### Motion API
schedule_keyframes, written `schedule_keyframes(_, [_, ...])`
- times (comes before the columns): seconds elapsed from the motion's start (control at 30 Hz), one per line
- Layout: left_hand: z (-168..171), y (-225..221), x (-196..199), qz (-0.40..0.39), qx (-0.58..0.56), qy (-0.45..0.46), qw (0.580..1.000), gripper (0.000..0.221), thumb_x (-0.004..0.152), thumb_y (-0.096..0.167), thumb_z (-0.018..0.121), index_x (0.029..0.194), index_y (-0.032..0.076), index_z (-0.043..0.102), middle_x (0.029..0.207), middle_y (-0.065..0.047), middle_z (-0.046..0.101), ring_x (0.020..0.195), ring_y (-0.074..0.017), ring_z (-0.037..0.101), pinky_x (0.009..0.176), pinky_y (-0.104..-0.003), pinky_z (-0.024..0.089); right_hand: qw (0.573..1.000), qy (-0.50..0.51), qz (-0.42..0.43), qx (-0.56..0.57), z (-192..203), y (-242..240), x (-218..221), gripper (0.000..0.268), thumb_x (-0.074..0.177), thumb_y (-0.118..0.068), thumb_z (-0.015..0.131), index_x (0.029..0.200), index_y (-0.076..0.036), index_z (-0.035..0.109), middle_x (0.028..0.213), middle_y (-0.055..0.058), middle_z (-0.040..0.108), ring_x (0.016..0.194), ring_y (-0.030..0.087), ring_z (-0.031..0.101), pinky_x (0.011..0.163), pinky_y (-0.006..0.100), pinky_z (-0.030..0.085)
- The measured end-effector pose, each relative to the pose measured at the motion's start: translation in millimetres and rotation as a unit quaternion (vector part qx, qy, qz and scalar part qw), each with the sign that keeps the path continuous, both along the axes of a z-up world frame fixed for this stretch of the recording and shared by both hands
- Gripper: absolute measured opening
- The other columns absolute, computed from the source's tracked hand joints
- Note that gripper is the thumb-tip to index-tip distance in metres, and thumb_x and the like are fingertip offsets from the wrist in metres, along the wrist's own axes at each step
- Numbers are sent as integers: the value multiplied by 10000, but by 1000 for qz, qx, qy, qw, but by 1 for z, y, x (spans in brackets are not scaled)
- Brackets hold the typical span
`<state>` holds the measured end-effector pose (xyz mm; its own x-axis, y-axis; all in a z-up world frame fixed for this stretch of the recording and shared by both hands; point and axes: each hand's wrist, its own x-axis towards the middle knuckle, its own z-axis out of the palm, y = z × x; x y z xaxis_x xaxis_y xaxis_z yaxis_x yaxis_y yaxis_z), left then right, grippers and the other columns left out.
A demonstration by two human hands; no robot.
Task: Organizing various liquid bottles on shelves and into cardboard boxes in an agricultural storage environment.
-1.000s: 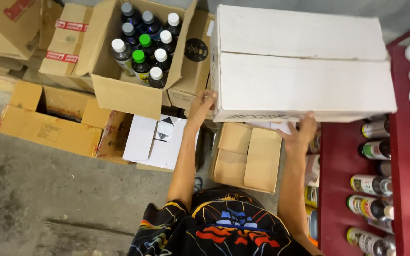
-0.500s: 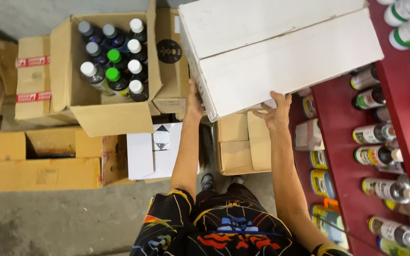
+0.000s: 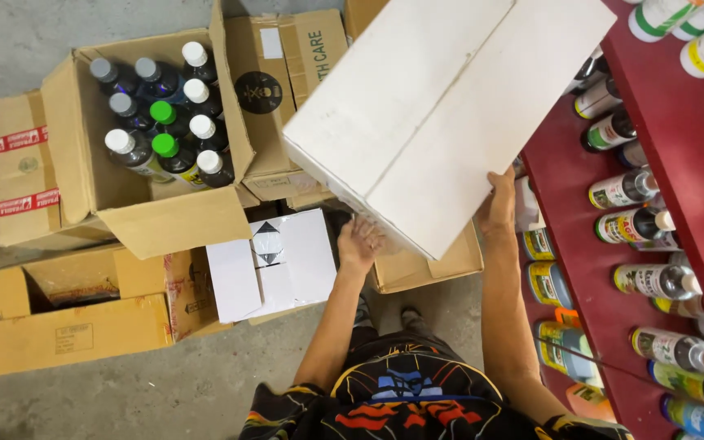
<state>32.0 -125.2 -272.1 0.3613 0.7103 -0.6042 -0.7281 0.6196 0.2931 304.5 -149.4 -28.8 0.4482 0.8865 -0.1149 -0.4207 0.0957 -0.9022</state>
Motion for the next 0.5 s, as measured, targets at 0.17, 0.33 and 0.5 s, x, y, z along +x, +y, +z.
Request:
schedule_keyframes(0.17, [185,20,-41,143,61,103,983,746,946,673,338,1535,217,393,1539,-147,464,1343,-323,490,1059,-548,417,992,-24,-26,-122,-22,-4,17,693,905,-277,498,1552,-155,282,1426,152,492,1295,339,537,1033,518,521])
schedule_keyframes(0.33, [150,92,-74,226,217,108,944,900,934,753,447,1612,168,367,1574,-169,446,1355,-347,512,1096,-525,449,975,-50,-31,-216,-18,5,30,715,992,-433,536,1575,-206,190,1545,141,359,1409,354,408,1081,606,429])
schedule_keyframes(0.5, [141,82,-62,187,212,26,959,816,794,269,762,1529,163,423,1314,-187,599,1183,-349,615,1008,-486,531,979,103,-75,-161,-40,10,61,693,1015,-487,466,1564,-143,219,1575,213,385,1441,385,455,1109,656,472])
